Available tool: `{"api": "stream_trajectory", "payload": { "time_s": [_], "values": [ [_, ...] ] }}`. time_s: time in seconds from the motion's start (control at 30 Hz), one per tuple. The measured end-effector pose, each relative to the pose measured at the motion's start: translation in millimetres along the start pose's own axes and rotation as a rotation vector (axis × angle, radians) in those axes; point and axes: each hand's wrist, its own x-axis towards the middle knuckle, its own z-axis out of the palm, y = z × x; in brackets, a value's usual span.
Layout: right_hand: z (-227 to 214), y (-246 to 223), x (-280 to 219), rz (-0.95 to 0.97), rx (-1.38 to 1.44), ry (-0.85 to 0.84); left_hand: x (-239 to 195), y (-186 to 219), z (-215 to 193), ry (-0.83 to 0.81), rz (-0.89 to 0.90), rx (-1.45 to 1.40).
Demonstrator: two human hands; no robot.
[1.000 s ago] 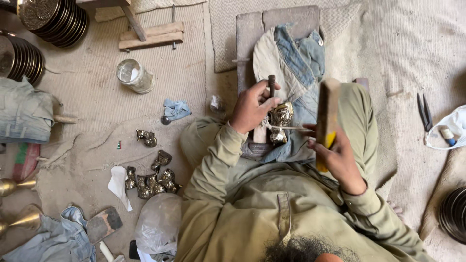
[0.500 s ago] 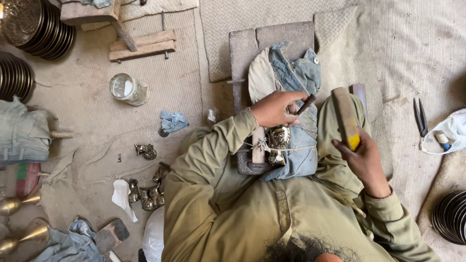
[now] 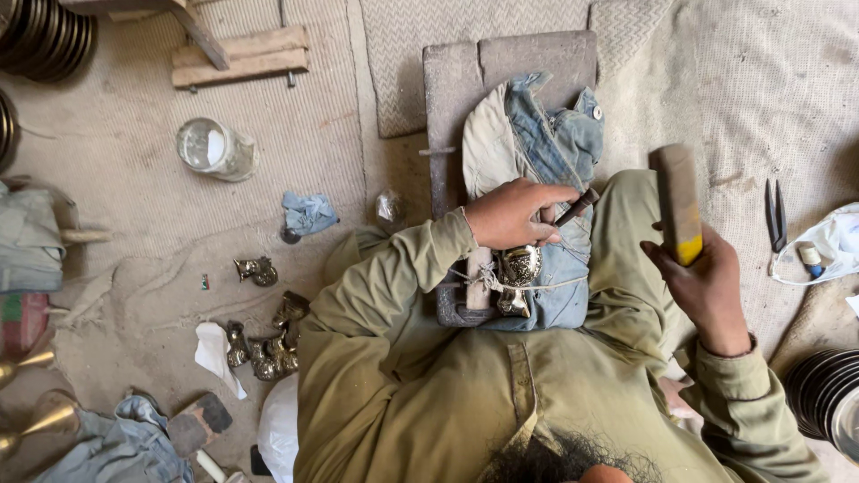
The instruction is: The person sits on the floor and uses a hammer and chisel to shape small brass decorative objects. They repeatedly strike the chisel against the metal pieces, occasionally rotating them to work on different sides.
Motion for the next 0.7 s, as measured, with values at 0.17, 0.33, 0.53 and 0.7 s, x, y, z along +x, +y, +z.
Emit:
{"api": "stream_trajectory", "payload": {
  "time_s": [0.17,0.33,0.53,0.7],
  "values": [
    [-4.1,-2.8,4.9,0.215,0.249,-0.020,-0.4,-7.0,1.2,0.043,0.095,-0.046],
    [-6.1,-8.4,10.8,-0.046,-0.059,-0.004,0.2,-10.7,3.0,0.008,0.054,-0.068],
    [-8.5,-15.2,8.8,0.122,0.055,-0.016,-2.2,-15.0,5.7,0.004,0.033,-0.077],
    [-10.0,-13.2,10.8,-0.006,-0.378,-0.005,-2.4,-19.7,7.5,0.051,0.114,-0.055]
  ]
}}
